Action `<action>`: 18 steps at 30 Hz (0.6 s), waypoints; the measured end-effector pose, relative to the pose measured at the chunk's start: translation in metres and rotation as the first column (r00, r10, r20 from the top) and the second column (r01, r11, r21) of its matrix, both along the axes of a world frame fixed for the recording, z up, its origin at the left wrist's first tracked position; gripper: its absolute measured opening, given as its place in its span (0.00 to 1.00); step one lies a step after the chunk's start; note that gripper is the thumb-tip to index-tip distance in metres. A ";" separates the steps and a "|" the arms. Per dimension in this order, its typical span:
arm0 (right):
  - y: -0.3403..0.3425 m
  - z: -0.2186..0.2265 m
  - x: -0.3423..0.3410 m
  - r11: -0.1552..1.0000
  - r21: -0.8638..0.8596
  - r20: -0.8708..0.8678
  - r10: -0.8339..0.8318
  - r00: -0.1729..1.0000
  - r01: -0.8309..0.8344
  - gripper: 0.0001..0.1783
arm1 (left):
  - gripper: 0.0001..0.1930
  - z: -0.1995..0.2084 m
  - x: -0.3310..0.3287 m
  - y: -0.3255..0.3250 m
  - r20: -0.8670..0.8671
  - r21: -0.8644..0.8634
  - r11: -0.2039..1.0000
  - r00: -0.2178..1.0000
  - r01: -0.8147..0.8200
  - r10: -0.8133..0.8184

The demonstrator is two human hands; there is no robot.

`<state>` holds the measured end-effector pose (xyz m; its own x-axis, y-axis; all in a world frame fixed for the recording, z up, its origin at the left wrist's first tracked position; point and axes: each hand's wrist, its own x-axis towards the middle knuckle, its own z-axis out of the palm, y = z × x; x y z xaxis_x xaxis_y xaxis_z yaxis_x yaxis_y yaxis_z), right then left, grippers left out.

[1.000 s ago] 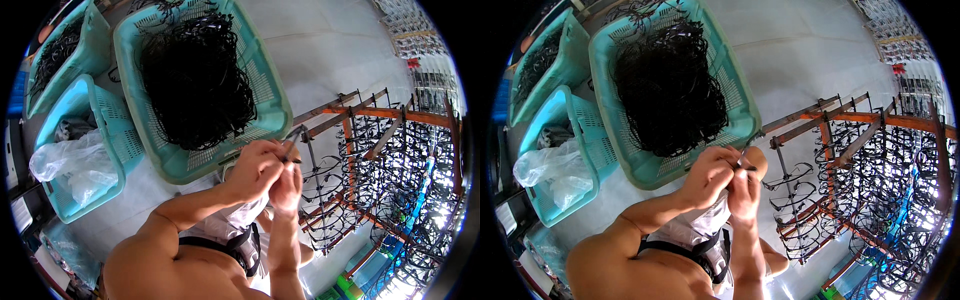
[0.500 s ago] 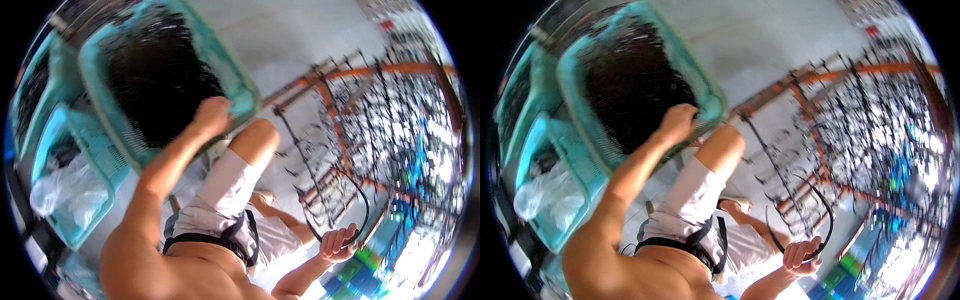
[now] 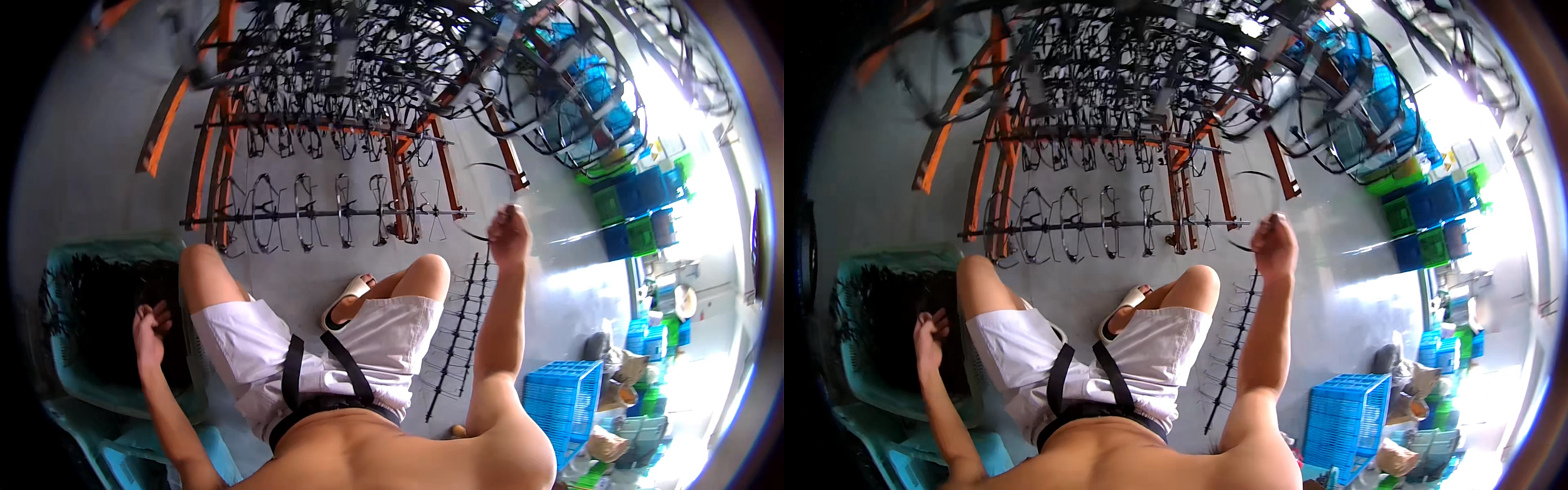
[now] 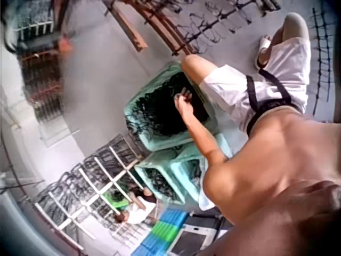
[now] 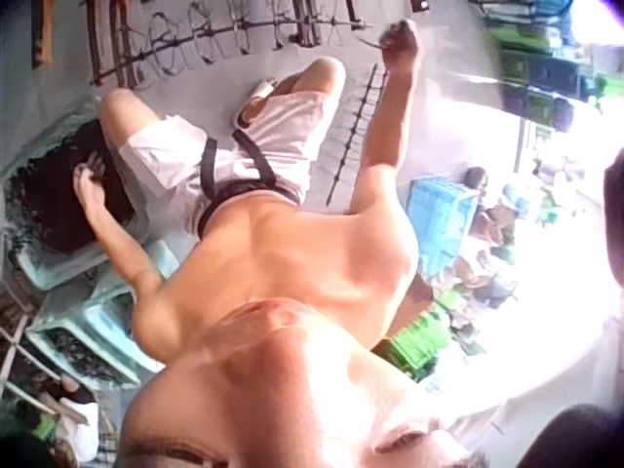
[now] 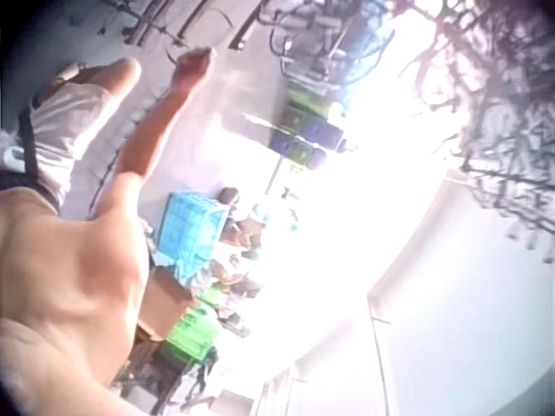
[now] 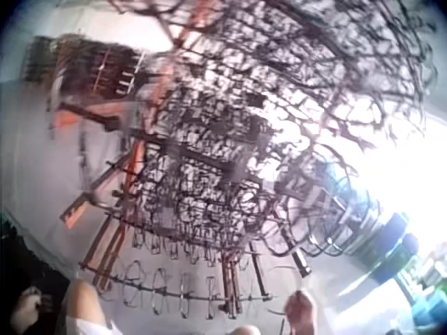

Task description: The person sits on the floor and repeatedly picks up black plastic hanger parts from a green basket, then attaches them to a metal rod on a rack. The person continues this process, adding multiple hangers to the rack.

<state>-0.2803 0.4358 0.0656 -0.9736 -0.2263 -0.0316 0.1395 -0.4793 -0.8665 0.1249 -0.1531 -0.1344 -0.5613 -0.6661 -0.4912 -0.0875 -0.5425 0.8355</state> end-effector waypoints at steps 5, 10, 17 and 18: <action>-0.039 -0.093 -0.040 0.981 0.060 0.178 0.172 0.969 -0.185 0.08 | 0.36 0.121 -0.010 0.106 -0.429 0.237 0.968 0.903 0.086 0.025; -0.042 -0.140 -0.062 0.958 0.114 0.270 0.227 0.936 -0.265 0.08 | 0.45 0.162 -0.077 0.229 -0.678 -0.191 0.917 0.628 0.351 -0.382; -0.039 -0.144 -0.066 0.969 0.145 0.223 0.167 0.960 -0.202 0.09 | 0.32 0.090 -0.255 0.379 0.042 -0.884 0.313 0.724 0.348 -0.688; -0.039 -0.147 -0.065 0.971 0.136 0.228 0.164 0.960 -0.199 0.08 | 0.33 0.071 -0.277 0.395 0.021 -0.967 0.185 0.776 0.176 -0.630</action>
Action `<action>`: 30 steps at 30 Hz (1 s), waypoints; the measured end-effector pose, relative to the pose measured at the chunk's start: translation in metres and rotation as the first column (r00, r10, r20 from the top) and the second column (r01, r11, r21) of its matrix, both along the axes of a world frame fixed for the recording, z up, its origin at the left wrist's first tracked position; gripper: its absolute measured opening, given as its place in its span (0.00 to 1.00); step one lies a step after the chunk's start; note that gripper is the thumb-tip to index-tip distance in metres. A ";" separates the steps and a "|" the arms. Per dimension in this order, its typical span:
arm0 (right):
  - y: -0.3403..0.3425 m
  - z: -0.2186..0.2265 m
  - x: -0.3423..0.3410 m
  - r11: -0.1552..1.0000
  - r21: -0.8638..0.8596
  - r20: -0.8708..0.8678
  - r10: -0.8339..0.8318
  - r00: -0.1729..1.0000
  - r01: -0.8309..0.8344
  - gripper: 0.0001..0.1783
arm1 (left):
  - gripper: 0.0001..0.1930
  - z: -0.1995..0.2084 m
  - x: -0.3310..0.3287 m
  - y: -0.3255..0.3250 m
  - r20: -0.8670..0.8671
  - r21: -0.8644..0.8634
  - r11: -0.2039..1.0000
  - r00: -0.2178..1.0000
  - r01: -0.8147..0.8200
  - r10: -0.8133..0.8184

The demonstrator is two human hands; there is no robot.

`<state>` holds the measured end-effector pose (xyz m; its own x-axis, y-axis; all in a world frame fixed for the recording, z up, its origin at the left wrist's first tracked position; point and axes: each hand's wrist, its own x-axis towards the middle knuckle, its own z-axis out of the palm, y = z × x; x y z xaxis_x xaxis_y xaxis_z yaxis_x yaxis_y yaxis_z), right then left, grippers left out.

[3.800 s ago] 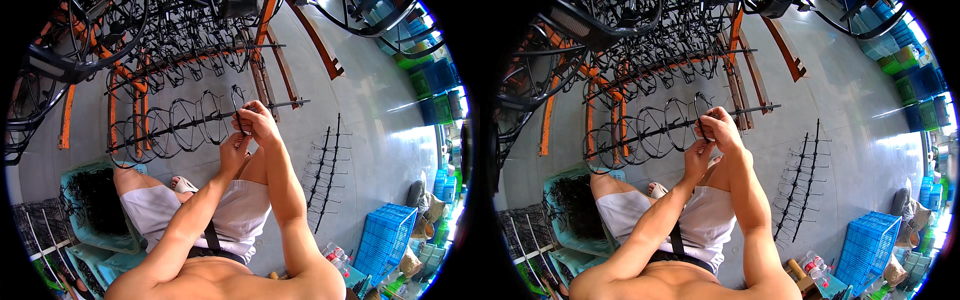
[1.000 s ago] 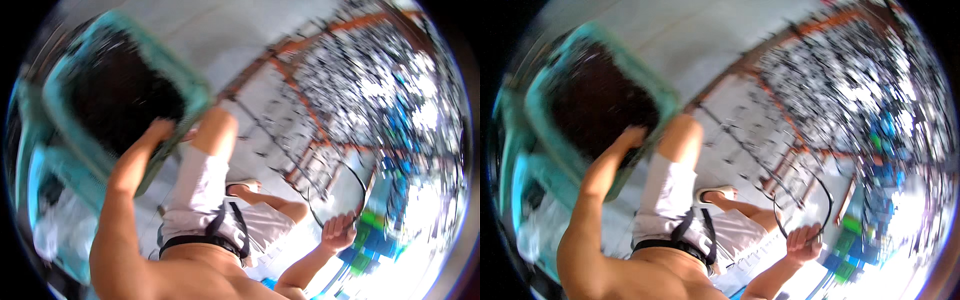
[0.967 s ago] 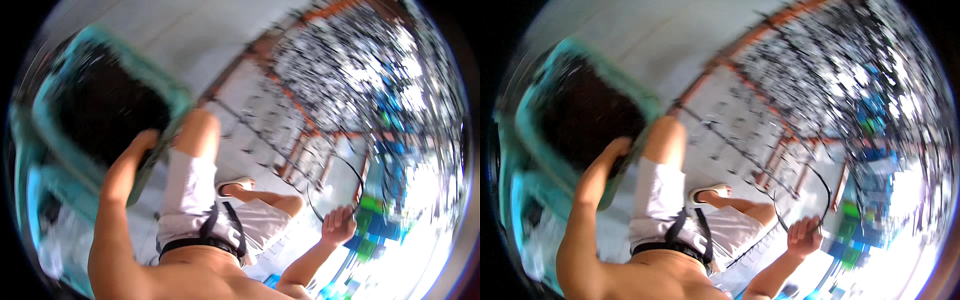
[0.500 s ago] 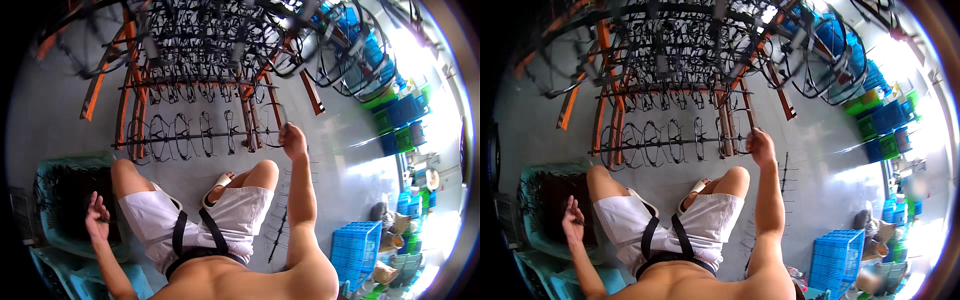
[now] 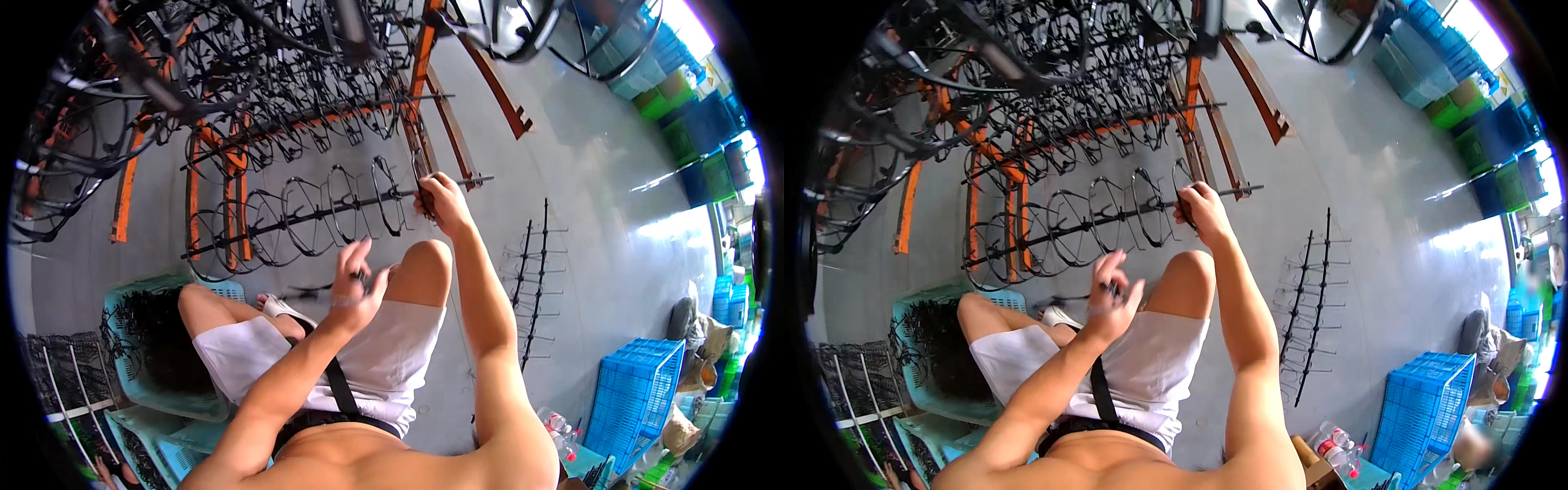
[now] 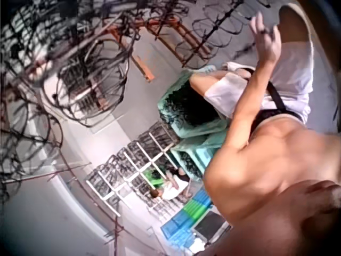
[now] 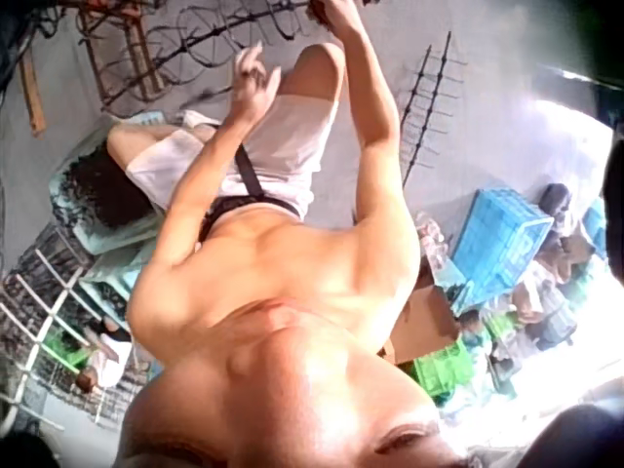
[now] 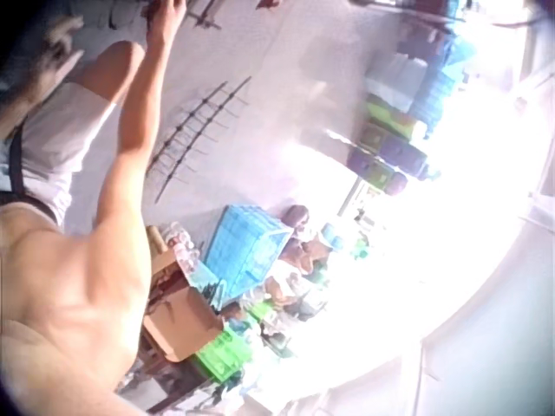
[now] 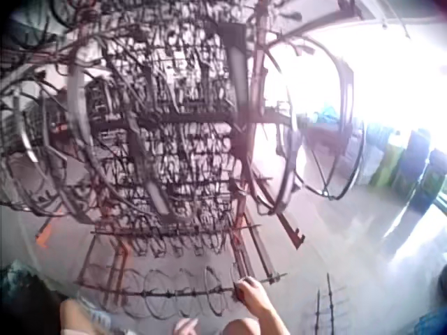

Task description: The person sits on the floor and repeatedly picks up black plastic hanger parts from a green basket, then attaches them to a metal rod on a rack. The person continues this process, adding multiple hangers to the rack.

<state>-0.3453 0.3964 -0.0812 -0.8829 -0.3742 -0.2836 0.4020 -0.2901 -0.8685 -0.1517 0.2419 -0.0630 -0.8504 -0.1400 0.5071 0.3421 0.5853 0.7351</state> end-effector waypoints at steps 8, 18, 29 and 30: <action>-0.001 0.005 0.003 1.000 0.016 -0.023 0.008 1.000 -0.007 0.09 | 0.17 -0.053 -0.063 0.040 0.429 0.154 0.949 0.884 -0.276 0.187; -0.004 0.003 -0.006 0.999 -0.017 -0.023 0.031 0.999 -0.031 0.09 | 0.12 -0.043 -0.070 0.045 0.379 0.132 0.930 0.884 -0.342 0.272; -0.004 -0.001 -0.009 0.998 -0.067 -0.036 0.019 0.999 -0.021 0.10 | 0.12 -0.037 -0.068 0.043 0.360 0.166 0.929 0.897 -0.331 0.255; -0.004 -0.001 -0.008 0.999 -0.044 -0.056 0.019 0.998 -0.022 0.10 | 0.12 -0.038 -0.068 0.044 0.364 0.167 0.929 0.897 -0.329 0.252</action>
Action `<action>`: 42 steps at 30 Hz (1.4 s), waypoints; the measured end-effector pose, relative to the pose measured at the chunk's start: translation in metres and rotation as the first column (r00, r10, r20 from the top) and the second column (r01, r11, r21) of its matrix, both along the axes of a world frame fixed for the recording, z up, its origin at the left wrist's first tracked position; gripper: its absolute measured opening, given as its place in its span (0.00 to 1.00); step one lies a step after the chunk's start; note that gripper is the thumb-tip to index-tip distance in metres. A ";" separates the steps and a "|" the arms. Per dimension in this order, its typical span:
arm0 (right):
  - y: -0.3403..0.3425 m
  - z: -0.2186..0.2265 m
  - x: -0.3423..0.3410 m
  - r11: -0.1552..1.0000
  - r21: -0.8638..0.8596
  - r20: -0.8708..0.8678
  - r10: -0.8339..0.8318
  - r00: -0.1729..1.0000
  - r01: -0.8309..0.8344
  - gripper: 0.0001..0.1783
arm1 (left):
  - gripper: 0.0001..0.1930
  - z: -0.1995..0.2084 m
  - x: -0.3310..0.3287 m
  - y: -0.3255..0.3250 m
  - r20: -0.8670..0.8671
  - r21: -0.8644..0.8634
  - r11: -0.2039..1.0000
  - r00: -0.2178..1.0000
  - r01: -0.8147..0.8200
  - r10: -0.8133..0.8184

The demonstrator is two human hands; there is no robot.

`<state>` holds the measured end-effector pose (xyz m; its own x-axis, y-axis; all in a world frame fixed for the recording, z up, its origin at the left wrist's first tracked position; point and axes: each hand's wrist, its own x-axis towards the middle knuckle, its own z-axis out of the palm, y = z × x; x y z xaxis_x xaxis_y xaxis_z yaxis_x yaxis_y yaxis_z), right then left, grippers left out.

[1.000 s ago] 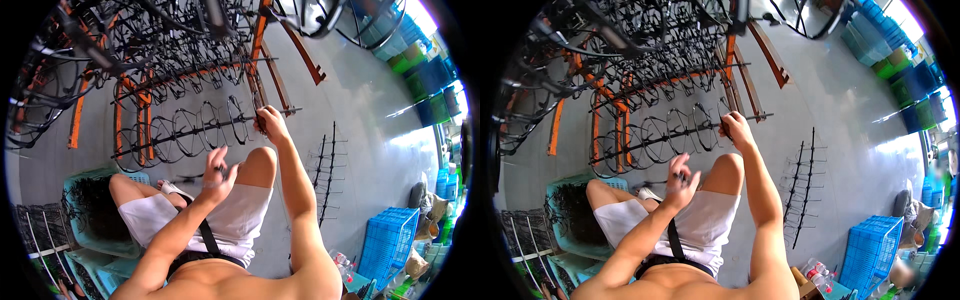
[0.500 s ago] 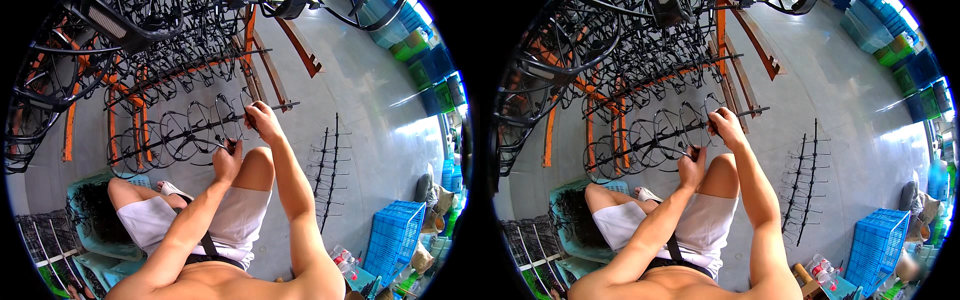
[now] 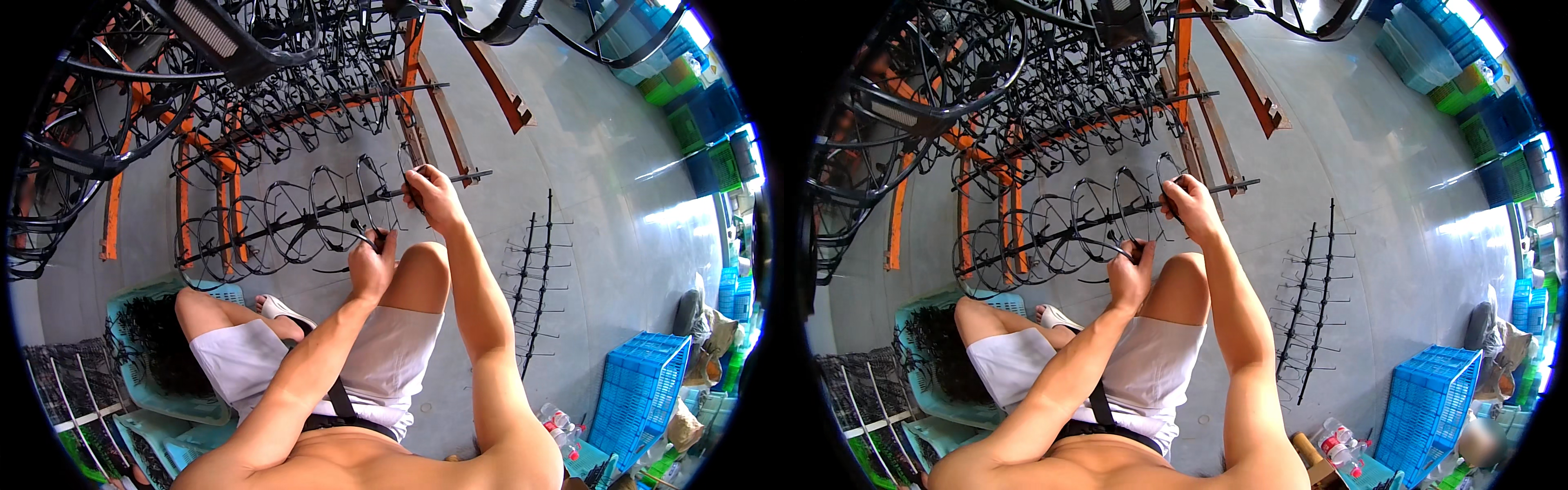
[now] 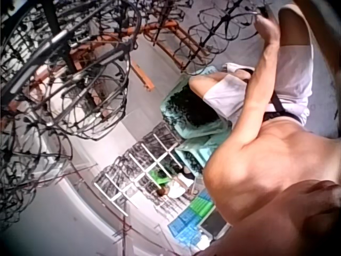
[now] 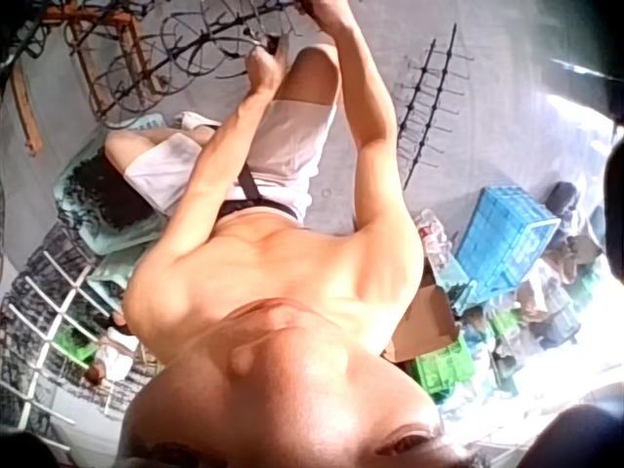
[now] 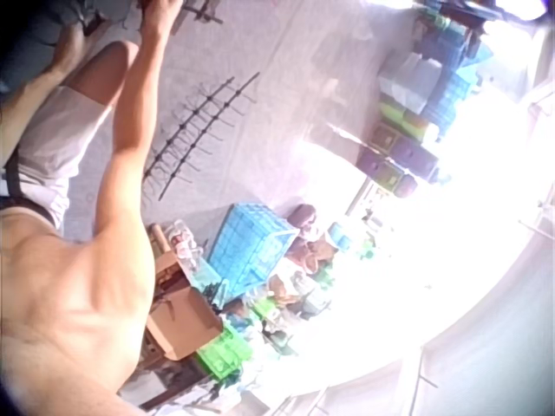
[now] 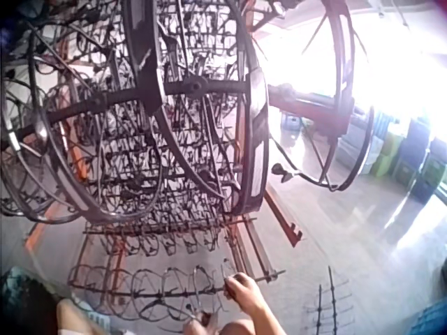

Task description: The person sits on the floor and repeatedly picks up black plastic hanger parts from a green basket, then attaches them to a metal rod on a rack. The person continues this process, adding multiple hangers to the rack.

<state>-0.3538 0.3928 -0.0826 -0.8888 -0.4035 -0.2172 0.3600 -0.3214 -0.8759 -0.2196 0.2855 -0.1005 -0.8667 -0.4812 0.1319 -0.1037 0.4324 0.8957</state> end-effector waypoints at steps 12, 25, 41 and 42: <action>0.011 0.014 0.006 0.991 0.133 0.024 0.031 0.999 -0.034 0.11 | 0.14 0.005 -0.003 -0.002 0.026 0.019 1.000 1.000 0.009 -0.009; 0.019 0.031 0.010 0.978 0.161 0.238 0.095 0.967 -0.135 0.11 | 0.15 0.004 -0.010 -0.005 0.017 0.014 1.000 1.000 0.004 -0.004; 0.012 0.038 0.014 0.970 0.229 0.226 0.030 0.974 -0.083 0.11 | 0.15 0.002 -0.010 -0.007 0.018 0.043 0.999 1.000 -0.008 0.007; 0.012 0.040 0.015 0.972 0.222 0.226 0.023 0.974 -0.074 0.11 | 0.15 0.002 -0.011 -0.008 0.017 0.032 0.999 1.000 -0.006 0.005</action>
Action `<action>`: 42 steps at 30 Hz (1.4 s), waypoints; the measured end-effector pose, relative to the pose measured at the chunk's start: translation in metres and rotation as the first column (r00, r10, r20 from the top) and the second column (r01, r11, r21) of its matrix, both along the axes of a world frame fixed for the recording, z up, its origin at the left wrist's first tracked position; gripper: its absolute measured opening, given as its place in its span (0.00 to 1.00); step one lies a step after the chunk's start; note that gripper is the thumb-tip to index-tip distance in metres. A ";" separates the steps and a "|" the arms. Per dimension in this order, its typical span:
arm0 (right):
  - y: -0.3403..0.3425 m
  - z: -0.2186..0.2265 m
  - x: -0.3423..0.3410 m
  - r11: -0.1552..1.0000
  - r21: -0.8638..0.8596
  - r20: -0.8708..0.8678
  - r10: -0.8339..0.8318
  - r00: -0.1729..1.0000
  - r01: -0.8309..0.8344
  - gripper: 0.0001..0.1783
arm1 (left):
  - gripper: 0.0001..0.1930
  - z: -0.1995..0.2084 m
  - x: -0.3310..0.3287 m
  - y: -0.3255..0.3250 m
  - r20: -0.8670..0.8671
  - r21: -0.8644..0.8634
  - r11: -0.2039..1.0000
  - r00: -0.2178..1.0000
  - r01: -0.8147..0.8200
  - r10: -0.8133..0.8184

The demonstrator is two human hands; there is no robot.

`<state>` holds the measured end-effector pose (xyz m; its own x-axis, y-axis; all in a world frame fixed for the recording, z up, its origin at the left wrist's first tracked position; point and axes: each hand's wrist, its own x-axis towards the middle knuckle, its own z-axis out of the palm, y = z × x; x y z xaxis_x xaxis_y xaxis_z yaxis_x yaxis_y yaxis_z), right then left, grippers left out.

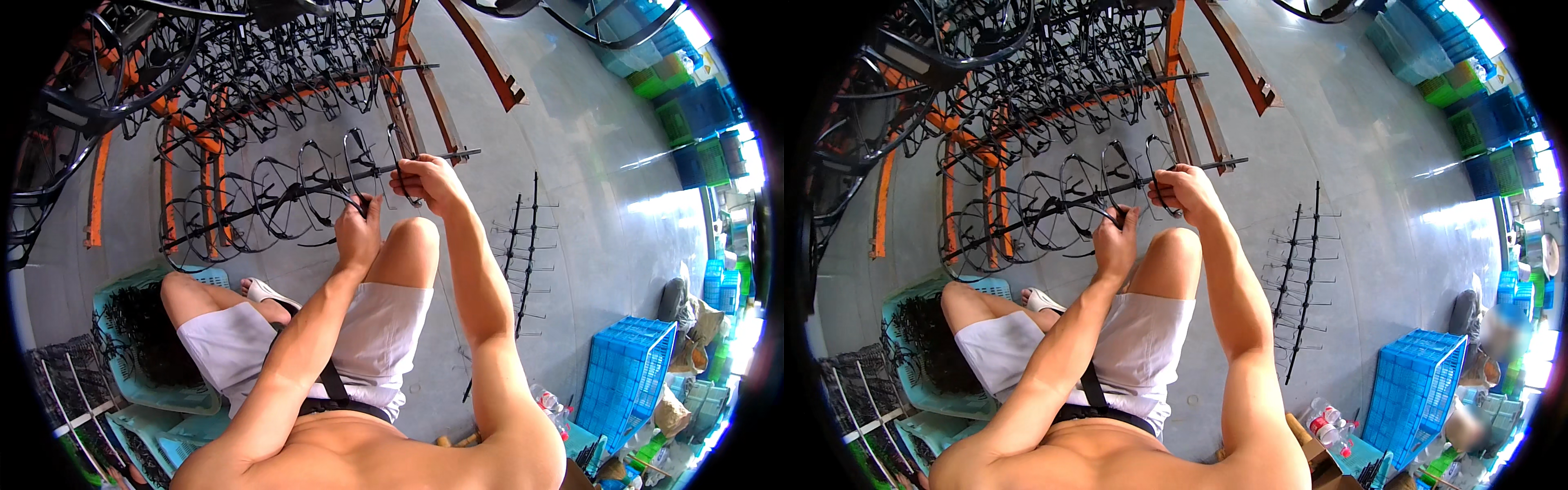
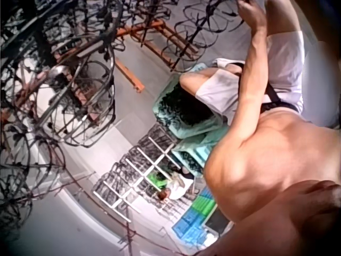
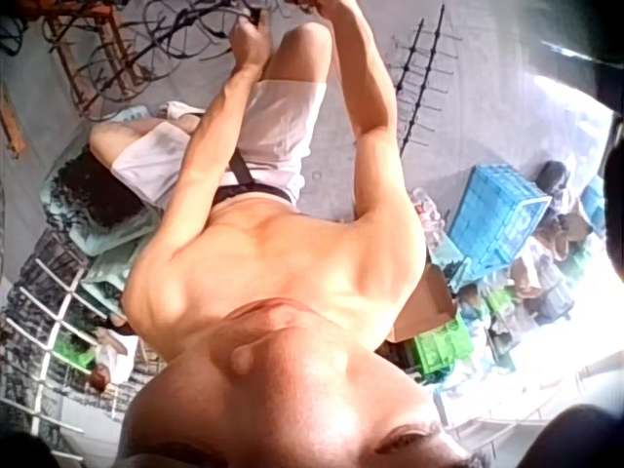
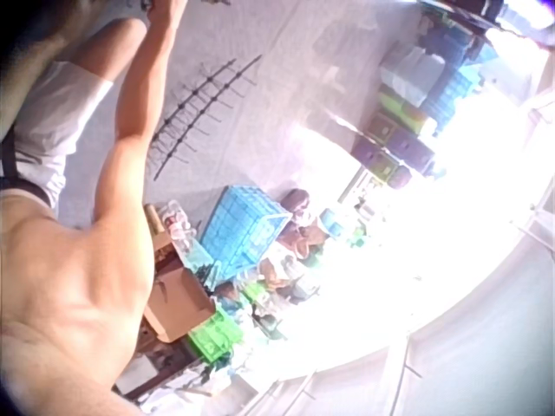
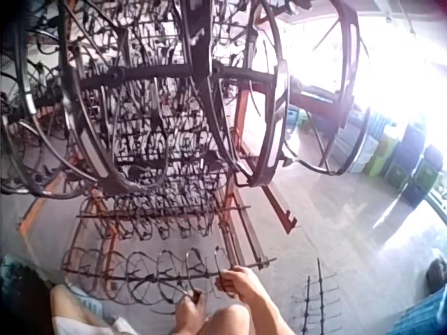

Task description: The person sits on the floor and repeatedly picks up black plastic hanger parts from a green basket, then attaches them to a metal rod on a rack. The person continues this process, adding multiple hangers to the rack.

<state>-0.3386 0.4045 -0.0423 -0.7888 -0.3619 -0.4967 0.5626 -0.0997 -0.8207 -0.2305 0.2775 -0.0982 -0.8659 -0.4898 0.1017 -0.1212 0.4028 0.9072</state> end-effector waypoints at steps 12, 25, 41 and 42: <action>-0.008 0.001 -0.011 0.996 0.083 -0.046 -0.022 0.999 0.026 0.16 | 0.14 -0.002 0.013 0.002 0.100 -0.060 0.997 0.994 0.055 -0.048; 0.036 -0.026 0.092 0.410 0.755 -0.652 0.390 0.650 0.512 0.25 | 0.14 0.097 0.173 -0.071 -0.061 0.236 0.742 0.771 0.628 -0.633; 0.029 0.099 0.169 0.989 0.081 -0.311 0.146 0.939 -0.127 0.14 | 0.15 0.118 0.065 -0.108 -0.242 -0.060 0.854 0.823 0.516 -0.514; 0.042 0.099 0.155 0.990 -0.111 -0.328 -0.123 0.937 0.091 0.12 | 0.15 0.105 0.042 -0.105 -0.231 -0.062 0.895 0.866 0.442 -0.444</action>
